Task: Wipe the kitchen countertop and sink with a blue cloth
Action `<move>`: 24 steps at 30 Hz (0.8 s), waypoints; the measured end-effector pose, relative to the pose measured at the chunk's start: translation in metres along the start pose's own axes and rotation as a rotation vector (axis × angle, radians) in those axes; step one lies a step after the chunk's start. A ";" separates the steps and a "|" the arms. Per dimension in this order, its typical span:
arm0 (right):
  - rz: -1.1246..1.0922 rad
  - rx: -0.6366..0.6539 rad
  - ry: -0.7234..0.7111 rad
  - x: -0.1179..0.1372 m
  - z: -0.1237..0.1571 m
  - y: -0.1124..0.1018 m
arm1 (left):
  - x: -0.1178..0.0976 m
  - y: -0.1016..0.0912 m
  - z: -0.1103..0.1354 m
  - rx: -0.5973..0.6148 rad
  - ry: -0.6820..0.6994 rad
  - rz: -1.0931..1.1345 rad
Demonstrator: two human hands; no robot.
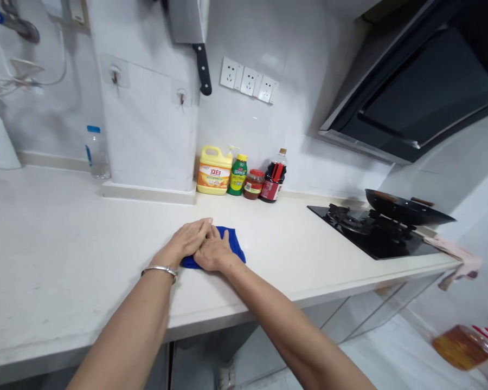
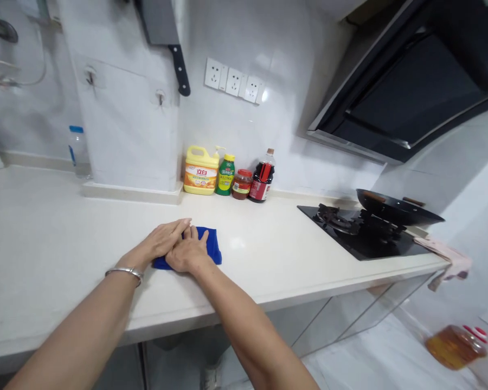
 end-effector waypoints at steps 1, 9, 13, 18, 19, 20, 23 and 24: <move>-0.002 0.009 0.012 -0.001 0.006 0.000 | -0.004 0.002 0.004 0.028 -0.005 0.003; -0.055 0.003 -0.021 -0.010 0.047 0.001 | -0.046 0.010 0.035 0.171 -0.050 -0.085; -0.096 -0.035 -0.055 -0.015 0.070 0.001 | -0.069 0.009 0.040 0.251 -0.081 -0.175; -0.102 -0.107 -0.097 -0.032 0.088 0.001 | -0.099 0.023 0.039 0.292 -0.059 -0.273; -0.103 -0.115 -0.105 -0.037 0.088 0.002 | -0.105 0.028 0.041 0.277 -0.051 -0.286; -0.099 -0.122 -0.111 -0.042 0.088 0.004 | -0.109 0.032 0.043 0.256 -0.040 -0.296; -0.061 -0.145 -0.126 -0.056 0.080 0.012 | -0.117 0.046 0.051 0.217 0.033 -0.289; -0.043 -0.149 -0.134 -0.059 0.077 0.014 | -0.118 0.050 0.052 0.215 0.062 -0.271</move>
Point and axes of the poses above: each hand's wrist, its own z-axis away from the middle knuckle, its own y-axis out of the palm, x = y × z, the point moved 2 cm from there along -z, towards the middle knuckle, and after that the axes turned 13 degrees about y, right-handed, at the moved point
